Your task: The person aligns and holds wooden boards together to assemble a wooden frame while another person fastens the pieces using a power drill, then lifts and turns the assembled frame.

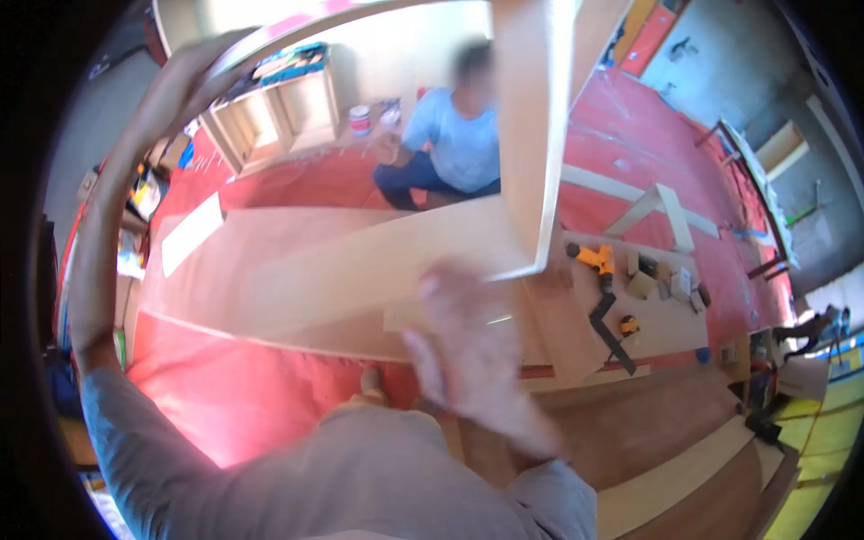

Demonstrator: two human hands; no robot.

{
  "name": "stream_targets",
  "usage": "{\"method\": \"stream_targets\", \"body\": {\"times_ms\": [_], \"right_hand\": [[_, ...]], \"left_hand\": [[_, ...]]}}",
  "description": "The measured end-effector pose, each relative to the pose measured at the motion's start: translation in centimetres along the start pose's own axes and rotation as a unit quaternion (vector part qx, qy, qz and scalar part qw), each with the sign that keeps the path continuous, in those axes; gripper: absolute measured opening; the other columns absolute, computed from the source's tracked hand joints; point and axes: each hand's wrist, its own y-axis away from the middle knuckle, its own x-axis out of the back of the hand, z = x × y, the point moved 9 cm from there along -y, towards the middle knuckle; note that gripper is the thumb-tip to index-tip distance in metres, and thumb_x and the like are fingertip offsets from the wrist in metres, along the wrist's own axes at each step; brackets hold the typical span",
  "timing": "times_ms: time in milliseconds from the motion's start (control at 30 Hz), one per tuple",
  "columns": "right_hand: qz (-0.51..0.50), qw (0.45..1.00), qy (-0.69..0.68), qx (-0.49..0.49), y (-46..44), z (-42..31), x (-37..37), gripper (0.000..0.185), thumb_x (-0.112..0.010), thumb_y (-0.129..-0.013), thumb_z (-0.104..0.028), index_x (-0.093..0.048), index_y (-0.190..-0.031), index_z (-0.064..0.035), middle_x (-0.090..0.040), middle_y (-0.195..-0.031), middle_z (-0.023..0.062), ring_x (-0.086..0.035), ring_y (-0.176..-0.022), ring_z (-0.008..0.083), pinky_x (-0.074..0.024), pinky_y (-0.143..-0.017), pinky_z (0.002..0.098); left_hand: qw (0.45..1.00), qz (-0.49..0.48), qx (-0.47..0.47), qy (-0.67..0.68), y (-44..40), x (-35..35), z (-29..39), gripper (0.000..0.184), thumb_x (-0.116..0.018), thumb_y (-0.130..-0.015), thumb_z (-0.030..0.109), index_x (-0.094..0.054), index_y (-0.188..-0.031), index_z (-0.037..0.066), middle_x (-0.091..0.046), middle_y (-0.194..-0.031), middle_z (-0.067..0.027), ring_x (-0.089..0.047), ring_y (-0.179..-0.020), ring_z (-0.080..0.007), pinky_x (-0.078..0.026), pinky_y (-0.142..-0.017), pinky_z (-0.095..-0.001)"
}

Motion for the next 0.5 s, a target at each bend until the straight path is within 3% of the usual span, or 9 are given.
{"method": "stream_targets", "body": {"times_ms": [67,100,133,167,200,233,267,367,500], "right_hand": [[0.029,0.969,0.23,0.091,-6.9,-2.0,1.9,0.07,-0.074,-0.08,-0.02,-0.043,-0.141,-0.0058,-0.055,-0.129,0.0232,-0.057,-0.115,0.0408,-0.0413,-0.101,0.05],[-0.006,0.966,0.251,0.067,-8.6,-0.5,0.7,0.071,-0.075,-0.08,-0.021,-0.041,-0.141,-0.0051,-0.055,-0.129,0.0241,-0.056,-0.116,0.0413,-0.0412,-0.101,0.0492],[-0.042,0.96,0.273,0.046,-10.1,0.9,-0.6,0.073,-0.075,-0.08,-0.022,-0.04,-0.142,-0.0045,-0.054,-0.129,0.0249,-0.055,-0.116,0.0418,-0.041,-0.101,0.0485],[-0.1,0.967,0.233,-0.003,-10.2,3.7,-2.7,0.072,-0.075,-0.08,-0.023,-0.041,-0.141,-0.005,-0.055,-0.127,0.0264,-0.055,-0.116,0.042,-0.0415,-0.1,0.0485],[-0.156,0.967,0.194,-0.052,-9.7,6.3,-4.7,0.071,-0.075,-0.08,-0.025,-0.042,-0.14,-0.0056,-0.055,-0.125,0.0279,-0.054,-0.116,0.0423,-0.0419,-0.099,0.0484],[-0.213,0.947,0.203,-0.126,-8.9,8.9,-6.4,0.065,-0.073,-0.081,-0.025,-0.046,-0.137,-0.0062,-0.059,-0.116,0.0269,-0.058,-0.11,0.0404,-0.0457,-0.093,0.0473],[-0.269,0.918,0.211,-0.201,-7.2,11.5,-7.9,0.058,-0.07,-0.083,-0.025,-0.049,-0.134,-0.0069,-0.064,-0.107,0.0259,-0.062,-0.103,0.0385,-0.0495,-0.088,0.0461],[-0.175,0.965,0.19,-0.053,-1.3,14.7,-11.6,0.03,-0.064,-0.085,-0.026,-0.059,-0.109,-0.0077,-0.066,-0.073,0.0146,-0.066,-0.063,0.035,-0.053,-0.061,0.0469],[-0.227,0.943,0.146,-0.193,4.0,17.3,-12.9,0.026,-0.064,-0.085,-0.027,-0.061,-0.097,-0.0047,-0.064,-0.067,0.0157,-0.066,-0.064,0.0347,-0.0521,-0.06,0.0483]], "left_hand": [[0.976,-0.025,-0.2,-0.082,-2.0,-1.0,5.0,0.039,-0.06,-0.093,0.02,-0.056,-0.128,0.004,-0.066,-0.112,-0.0172,-0.066,-0.093,-0.0289,-0.052,-0.081,-0.036],[0.981,-0.065,-0.168,-0.073,-2.7,-1.5,8.7,0.043,-0.06,-0.081,0.012,-0.06,-0.124,0.012,-0.067,-0.11,-0.0187,-0.065,-0.098,-0.036,-0.049,-0.088,-0.047],[0.96,-0.129,-0.238,-0.069,-3.5,-3.9,9.6,0.042,-0.061,-0.084,0.015,-0.057,-0.124,0.004,-0.066,-0.108,-0.0211,-0.063,-0.096,-0.0394,-0.051,-0.085,-0.0422],[0.944,-0.261,-0.179,-0.092,-3.6,-6.1,10.9,0.04,-0.061,-0.086,0.016,-0.057,-0.125,0.006,-0.066,-0.108,-0.0223,-0.064,-0.097,-0.0382,-0.05,-0.085,-0.0452],[0.921,-0.247,-0.256,-0.159,-3.6,-8.7,11.4,0.044,-0.066,-0.086,0.023,-0.057,-0.124,0.005,-0.066,-0.108,-0.0226,-0.064,-0.096,-0.0371,-0.051,-0.084,-0.0433],[0.915,-0.148,-0.372,-0.044,-2.8,-10.4,11.6,0.035,-0.062,-0.088,0.019,-0.06,-0.12,0.006,-0.068,-0.104,-0.0157,-0.066,-0.084,-0.0309,-0.052,-0.075,-0.0403],[0.904,-0.202,-0.363,-0.099,-2.5,-13.4,12.1,0.029,-0.063,-0.085,0.019,-0.063,-0.112,0.006,-0.068,-0.096,-0.0139,-0.065,-0.08,-0.0309,-0.052,-0.071,-0.0414],[0.88,-0.262,-0.371,-0.141,-2.1,-19.1,13.0,0.015,-0.064,-0.081,0.017,-0.065,-0.092,0.007,-0.066,-0.078,-0.0105,-0.063,-0.072,-0.0312,-0.049,-0.062,-0.0424],[0.89,-0.263,-0.361,-0.097,-2.3,-25.1,13.9,0.01,-0.065,-0.079,0.018,-0.064,-0.08,0.008,-0.063,-0.069,-0.0094,-0.062,-0.07,-0.0285,-0.047,-0.063,-0.043]]}}
